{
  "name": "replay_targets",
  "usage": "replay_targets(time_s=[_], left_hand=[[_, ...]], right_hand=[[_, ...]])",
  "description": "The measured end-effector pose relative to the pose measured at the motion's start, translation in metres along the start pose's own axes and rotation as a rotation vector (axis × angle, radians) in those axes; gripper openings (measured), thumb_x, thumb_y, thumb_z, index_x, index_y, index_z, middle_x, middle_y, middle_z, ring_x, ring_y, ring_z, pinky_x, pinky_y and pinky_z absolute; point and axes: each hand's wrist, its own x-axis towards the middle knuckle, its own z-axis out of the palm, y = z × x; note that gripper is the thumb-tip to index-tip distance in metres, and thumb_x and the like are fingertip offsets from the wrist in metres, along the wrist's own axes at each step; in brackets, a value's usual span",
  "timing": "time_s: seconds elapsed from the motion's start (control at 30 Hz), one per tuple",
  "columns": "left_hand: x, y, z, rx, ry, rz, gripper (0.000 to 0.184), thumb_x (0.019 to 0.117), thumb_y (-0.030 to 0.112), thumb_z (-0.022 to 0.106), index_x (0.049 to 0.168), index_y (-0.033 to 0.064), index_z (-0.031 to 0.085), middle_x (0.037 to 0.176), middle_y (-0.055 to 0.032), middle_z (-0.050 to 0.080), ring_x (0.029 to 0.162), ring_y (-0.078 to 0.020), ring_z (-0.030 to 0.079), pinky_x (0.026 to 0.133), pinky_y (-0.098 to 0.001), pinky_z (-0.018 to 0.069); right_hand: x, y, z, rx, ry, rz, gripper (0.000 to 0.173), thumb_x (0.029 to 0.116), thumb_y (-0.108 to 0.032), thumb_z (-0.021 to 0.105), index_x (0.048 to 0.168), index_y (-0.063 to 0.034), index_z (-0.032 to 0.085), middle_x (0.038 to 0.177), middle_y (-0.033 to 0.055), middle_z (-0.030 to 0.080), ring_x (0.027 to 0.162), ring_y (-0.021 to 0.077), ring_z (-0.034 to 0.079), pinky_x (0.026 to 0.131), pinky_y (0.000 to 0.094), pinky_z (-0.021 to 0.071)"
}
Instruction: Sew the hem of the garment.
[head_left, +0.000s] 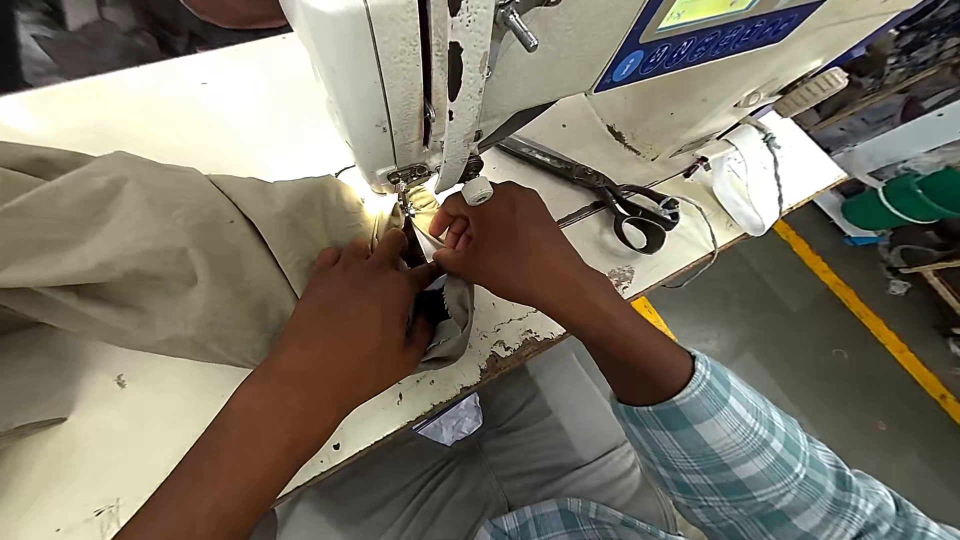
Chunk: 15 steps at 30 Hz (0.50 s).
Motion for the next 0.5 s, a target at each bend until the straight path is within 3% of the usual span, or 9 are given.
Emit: replay_targets(time_s=[0.13, 0.27, 0.37, 0.43, 0.5], left_hand=[[-0.001, 0.000, 0.002, 0.001, 0.015, 0.002, 0.044, 0.0842, 0.046, 0.058, 0.122, 0.0306, 0.076, 0.122, -0.0045, 0.062, 0.098, -0.0266, 0.059, 0.077, -0.0470, 0.0446], [-0.003, -0.003, 0.006, -0.039, 0.053, 0.008, 0.040, 0.0840, 0.045, 0.057, 0.115, 0.0304, 0.078, 0.125, -0.0020, 0.062, 0.100, -0.0246, 0.058, 0.076, -0.0461, 0.0431], [-0.003, -0.003, 0.006, -0.042, 0.059, 0.008, 0.037, 0.0832, 0.045, 0.056, 0.109, 0.0295, 0.079, 0.139, -0.0021, 0.056, 0.102, -0.0242, 0.058, 0.076, -0.0457, 0.0446], [-0.003, -0.004, 0.005, -0.037, 0.047, 0.020, 0.038, 0.0832, 0.044, 0.057, 0.109, 0.0283, 0.079, 0.144, -0.0010, 0.057, 0.102, -0.0248, 0.059, 0.077, -0.0463, 0.0452], [-0.003, -0.005, 0.005, -0.052, 0.047, 0.040, 0.041, 0.0827, 0.042, 0.057, 0.115, 0.0278, 0.078, 0.141, 0.0004, 0.061, 0.103, -0.0257, 0.060, 0.078, -0.0477, 0.0452]], right_hand=[[-0.002, 0.000, 0.003, 0.050, -0.002, 0.040, 0.009, 0.0864, -0.021, 0.074, 0.094, -0.0198, 0.078, 0.079, -0.0054, 0.069, 0.074, 0.0111, 0.066, 0.065, 0.0406, 0.0530], [-0.007, 0.000, 0.013, 0.073, -0.025, 0.017, 0.015, 0.0932, -0.021, 0.066, 0.097, -0.0194, 0.080, 0.085, -0.0023, 0.066, 0.073, 0.0127, 0.063, 0.063, 0.0400, 0.0525], [-0.010, -0.002, 0.018, -0.001, -0.028, -0.057, 0.019, 0.0938, -0.018, 0.060, 0.090, -0.0156, 0.078, 0.083, 0.0003, 0.062, 0.077, 0.0158, 0.063, 0.063, 0.0404, 0.0501], [-0.010, -0.006, 0.015, -0.081, -0.087, -0.078, 0.019, 0.0951, -0.018, 0.058, 0.086, -0.0141, 0.075, 0.085, 0.0021, 0.062, 0.080, 0.0185, 0.064, 0.063, 0.0417, 0.0503], [-0.006, -0.004, 0.008, -0.078, -0.154, -0.060, 0.021, 0.0980, -0.022, 0.055, 0.090, -0.0143, 0.073, 0.086, 0.0031, 0.063, 0.082, 0.0211, 0.065, 0.063, 0.0450, 0.0503]])
